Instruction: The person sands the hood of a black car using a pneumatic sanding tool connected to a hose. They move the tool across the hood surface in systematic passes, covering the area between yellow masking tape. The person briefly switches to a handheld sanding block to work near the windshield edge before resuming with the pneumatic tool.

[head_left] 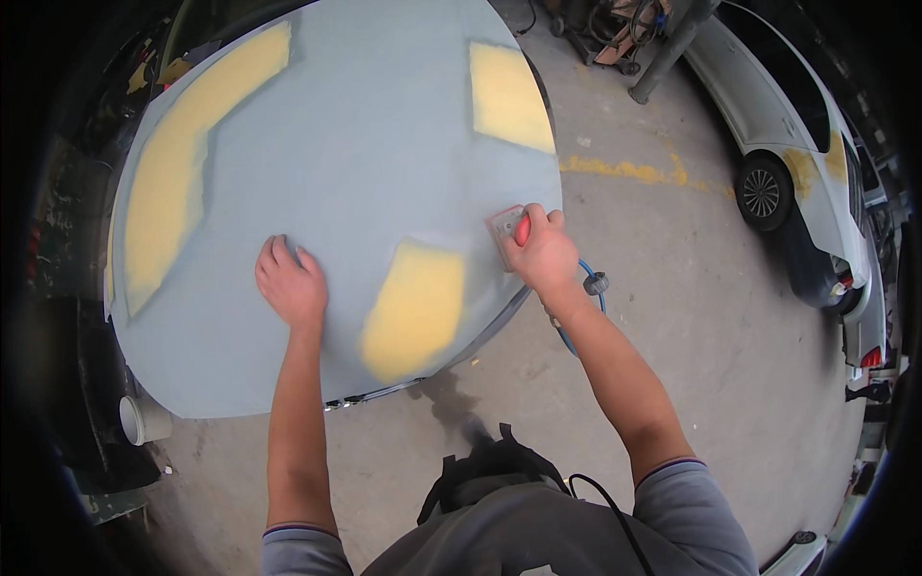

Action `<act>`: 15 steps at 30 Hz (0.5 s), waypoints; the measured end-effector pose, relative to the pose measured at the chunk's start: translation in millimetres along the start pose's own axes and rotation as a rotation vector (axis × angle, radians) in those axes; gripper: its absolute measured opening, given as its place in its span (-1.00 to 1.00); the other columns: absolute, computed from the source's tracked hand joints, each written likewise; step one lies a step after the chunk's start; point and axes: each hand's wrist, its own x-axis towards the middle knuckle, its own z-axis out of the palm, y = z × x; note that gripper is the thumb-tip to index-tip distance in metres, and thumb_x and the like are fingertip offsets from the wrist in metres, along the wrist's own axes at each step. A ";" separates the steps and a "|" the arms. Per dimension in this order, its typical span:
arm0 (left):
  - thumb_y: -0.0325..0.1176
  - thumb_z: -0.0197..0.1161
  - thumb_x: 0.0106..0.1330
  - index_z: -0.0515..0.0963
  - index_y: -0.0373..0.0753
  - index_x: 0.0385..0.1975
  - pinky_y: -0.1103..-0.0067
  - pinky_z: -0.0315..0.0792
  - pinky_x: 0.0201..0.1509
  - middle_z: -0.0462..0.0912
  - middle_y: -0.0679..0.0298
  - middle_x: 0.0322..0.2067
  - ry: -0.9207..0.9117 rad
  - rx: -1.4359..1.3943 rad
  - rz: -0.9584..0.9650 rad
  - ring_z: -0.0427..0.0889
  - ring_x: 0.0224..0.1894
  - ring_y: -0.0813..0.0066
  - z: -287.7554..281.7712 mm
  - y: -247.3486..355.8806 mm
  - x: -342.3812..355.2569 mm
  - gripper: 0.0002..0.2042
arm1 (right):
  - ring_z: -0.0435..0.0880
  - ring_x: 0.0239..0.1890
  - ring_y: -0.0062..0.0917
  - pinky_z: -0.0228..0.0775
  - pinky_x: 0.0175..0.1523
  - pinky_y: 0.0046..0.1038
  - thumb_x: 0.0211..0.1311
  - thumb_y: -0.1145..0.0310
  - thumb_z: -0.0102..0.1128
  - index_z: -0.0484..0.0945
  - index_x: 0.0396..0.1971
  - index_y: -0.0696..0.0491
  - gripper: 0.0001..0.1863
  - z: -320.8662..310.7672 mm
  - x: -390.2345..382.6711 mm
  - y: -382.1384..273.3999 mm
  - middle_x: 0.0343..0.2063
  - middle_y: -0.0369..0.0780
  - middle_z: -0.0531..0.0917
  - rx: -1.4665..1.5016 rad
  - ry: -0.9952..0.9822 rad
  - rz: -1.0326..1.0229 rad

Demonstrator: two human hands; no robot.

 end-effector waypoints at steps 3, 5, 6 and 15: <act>-0.25 0.21 0.54 0.55 -0.20 0.31 0.18 0.37 0.49 0.57 0.16 0.34 -0.013 -0.004 -0.001 0.48 0.39 0.03 -1.2 3.3 0.2 -0.60 | 0.78 -0.20 -0.01 0.68 -0.10 -0.06 0.19 -0.15 0.48 0.57 0.02 -0.11 -0.45 -2.0 15.2 22.6 -0.05 -0.03 0.58 -0.001 0.040 0.040; -0.25 0.21 0.54 0.55 -0.20 0.31 0.18 0.36 0.50 0.57 0.15 0.34 -0.013 0.003 -0.003 0.47 0.39 0.04 -1.7 1.1 -1.4 -0.60 | 0.77 -0.19 0.01 0.68 -0.08 -0.05 0.22 -0.14 0.49 0.57 0.00 -0.09 -0.46 -14.0 15.9 6.5 -0.04 -0.01 0.58 0.009 -0.013 0.038; -0.25 0.21 0.54 0.55 -0.20 0.31 0.18 0.36 0.50 0.56 0.15 0.34 -0.013 0.006 -0.004 0.47 0.40 0.04 -2.1 -0.3 -2.6 -0.60 | 0.77 -0.18 0.02 0.68 -0.07 -0.05 0.23 -0.14 0.49 0.57 -0.01 -0.08 -0.46 -17.6 14.6 -2.7 -0.03 0.00 0.58 0.014 -0.040 0.037; -0.28 0.23 0.51 0.55 -0.24 0.28 0.16 0.37 0.49 0.57 0.13 0.33 -0.013 -0.006 0.005 0.48 0.38 0.03 0.8 7.8 -1.9 -0.60 | 0.76 -0.23 0.00 0.67 -0.12 -0.06 0.28 0.01 0.45 0.57 0.00 -0.10 -0.58 1.6 -22.2 -45.6 -0.03 -0.01 0.57 0.037 -0.083 -0.123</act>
